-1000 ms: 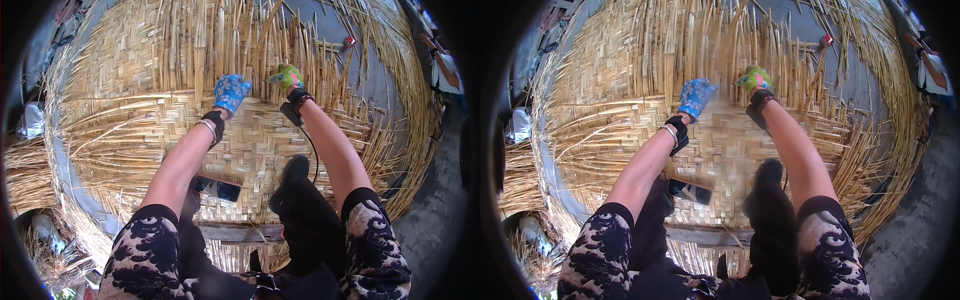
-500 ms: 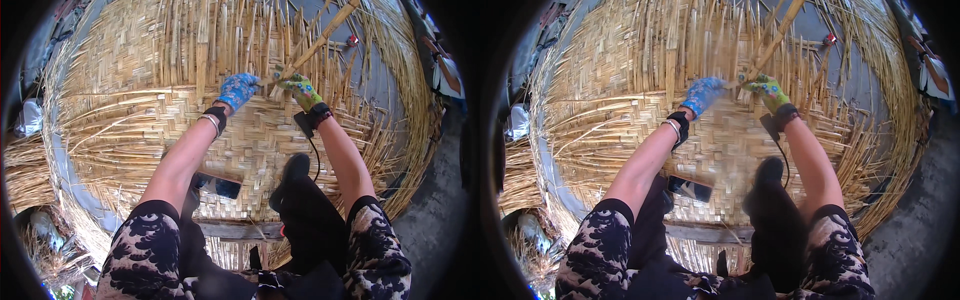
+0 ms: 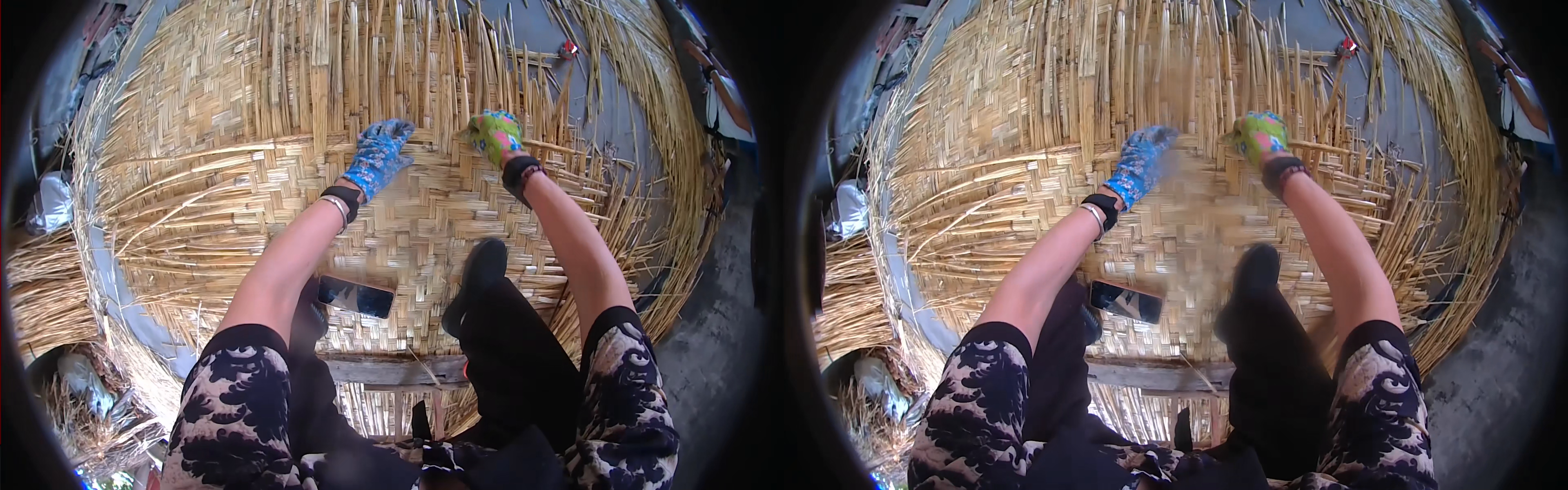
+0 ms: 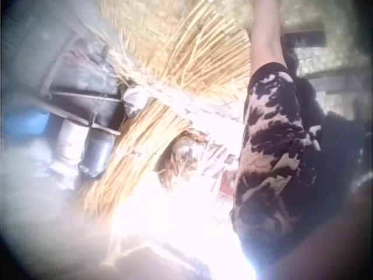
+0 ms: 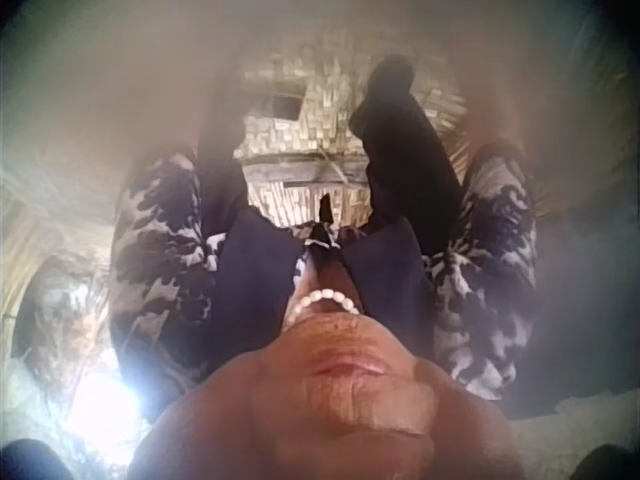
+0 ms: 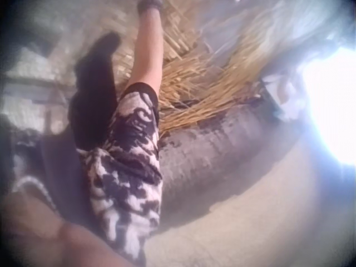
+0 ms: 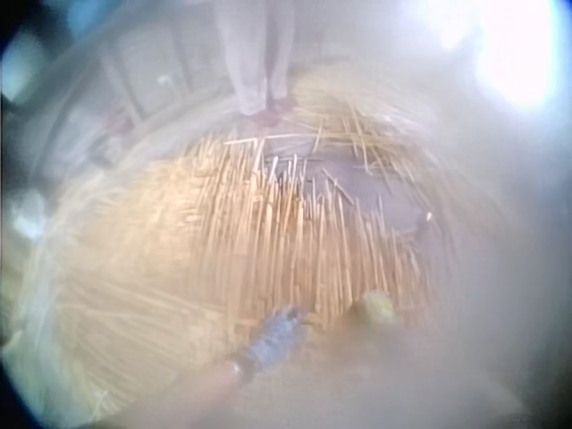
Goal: Weaving strips of bamboo into a large mat on the floor.
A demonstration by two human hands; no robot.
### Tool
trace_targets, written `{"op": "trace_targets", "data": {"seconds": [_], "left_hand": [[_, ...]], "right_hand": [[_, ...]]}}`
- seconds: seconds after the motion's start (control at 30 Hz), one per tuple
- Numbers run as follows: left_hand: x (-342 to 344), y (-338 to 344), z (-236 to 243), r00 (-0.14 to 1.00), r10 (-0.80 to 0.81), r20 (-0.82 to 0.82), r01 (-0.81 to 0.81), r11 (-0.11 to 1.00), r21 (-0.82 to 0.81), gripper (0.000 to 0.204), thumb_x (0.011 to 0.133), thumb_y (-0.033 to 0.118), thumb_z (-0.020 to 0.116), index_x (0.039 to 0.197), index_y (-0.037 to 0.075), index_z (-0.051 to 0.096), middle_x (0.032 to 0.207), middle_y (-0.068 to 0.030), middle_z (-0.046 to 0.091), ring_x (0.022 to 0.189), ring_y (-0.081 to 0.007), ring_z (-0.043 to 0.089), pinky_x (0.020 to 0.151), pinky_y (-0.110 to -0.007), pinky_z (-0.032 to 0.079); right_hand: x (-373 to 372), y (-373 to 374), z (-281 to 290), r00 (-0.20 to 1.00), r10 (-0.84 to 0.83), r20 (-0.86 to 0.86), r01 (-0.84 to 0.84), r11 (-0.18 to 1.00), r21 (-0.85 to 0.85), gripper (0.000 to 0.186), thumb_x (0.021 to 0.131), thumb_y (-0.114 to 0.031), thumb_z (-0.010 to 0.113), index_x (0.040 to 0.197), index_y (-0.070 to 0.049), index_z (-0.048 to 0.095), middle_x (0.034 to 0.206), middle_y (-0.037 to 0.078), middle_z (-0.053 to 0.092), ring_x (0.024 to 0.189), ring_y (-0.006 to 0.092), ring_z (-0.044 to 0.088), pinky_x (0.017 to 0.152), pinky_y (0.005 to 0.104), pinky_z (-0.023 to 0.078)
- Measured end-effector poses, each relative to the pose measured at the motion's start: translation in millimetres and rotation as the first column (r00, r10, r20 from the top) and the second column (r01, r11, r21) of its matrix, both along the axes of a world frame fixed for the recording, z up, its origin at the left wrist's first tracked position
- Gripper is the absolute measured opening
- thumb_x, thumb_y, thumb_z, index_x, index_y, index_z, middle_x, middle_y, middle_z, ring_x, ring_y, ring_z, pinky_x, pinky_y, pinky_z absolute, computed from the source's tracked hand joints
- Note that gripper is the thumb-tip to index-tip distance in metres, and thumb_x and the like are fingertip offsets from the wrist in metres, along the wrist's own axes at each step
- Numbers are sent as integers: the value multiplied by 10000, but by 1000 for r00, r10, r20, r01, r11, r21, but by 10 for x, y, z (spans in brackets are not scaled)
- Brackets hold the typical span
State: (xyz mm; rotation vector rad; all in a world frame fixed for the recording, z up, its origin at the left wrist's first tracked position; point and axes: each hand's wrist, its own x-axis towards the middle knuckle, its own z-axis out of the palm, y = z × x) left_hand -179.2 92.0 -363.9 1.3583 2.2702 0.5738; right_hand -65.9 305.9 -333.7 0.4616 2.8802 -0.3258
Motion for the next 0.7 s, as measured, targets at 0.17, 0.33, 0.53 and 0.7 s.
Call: {"op": "trace_targets", "data": {"seconds": [0.17, 0.33, 0.53, 0.7], "left_hand": [[-57, -129, -133, 946, -53, -320, 78, 995, 65, 437, 676, 148, 557, 1109, 145, 502, 1116, -49, 472, 1018, -263, 443, 885, -369, 355], [-279, -93, 173, 941, -281, -186, 296, 953, 59, 383, 736, 277, 536, 1074, 98, 519, 1035, -101, 522, 970, -264, 481, 844, -391, 383], [-1776, -273, 2412, 777, -186, 601, 173, 982, 80, 417, 779, 286, 586, 1110, 43, 512, 1051, -97, 564, 978, -186, 531, 867, -269, 417], [-1825, 64, 4731, 992, -126, 5, 124, 964, -233, 380, 808, 257, 556, 1133, 65, 509, 1077, -73, 555, 979, -165, 513, 872, -257, 385]], "right_hand": [[-220, -228, -53, 966, -184, 182, 196, 979, -52, 221, 614, -273, 652, 751, -100, 640, 743, 121, 615, 718, 292, 598, 600, 370, 469], [-233, -259, -69, 964, -217, 153, 212, 976, 44, 258, 606, -297, 657, 756, -88, 646, 768, 123, 619, 743, 311, 594, 634, 386, 474], [292, 120, 345, 934, -329, 140, 332, 943, -3, 236, 610, -277, 649, 765, -99, 653, 778, 128, 621, 737, 308, 598, 638, 380, 473], [654, 534, 268, 878, -464, 118, 475, 876, -84, 187, 615, -243, 644, 750, -114, 660, 750, 122, 624, 727, 290, 604, 628, 365, 476]]}}
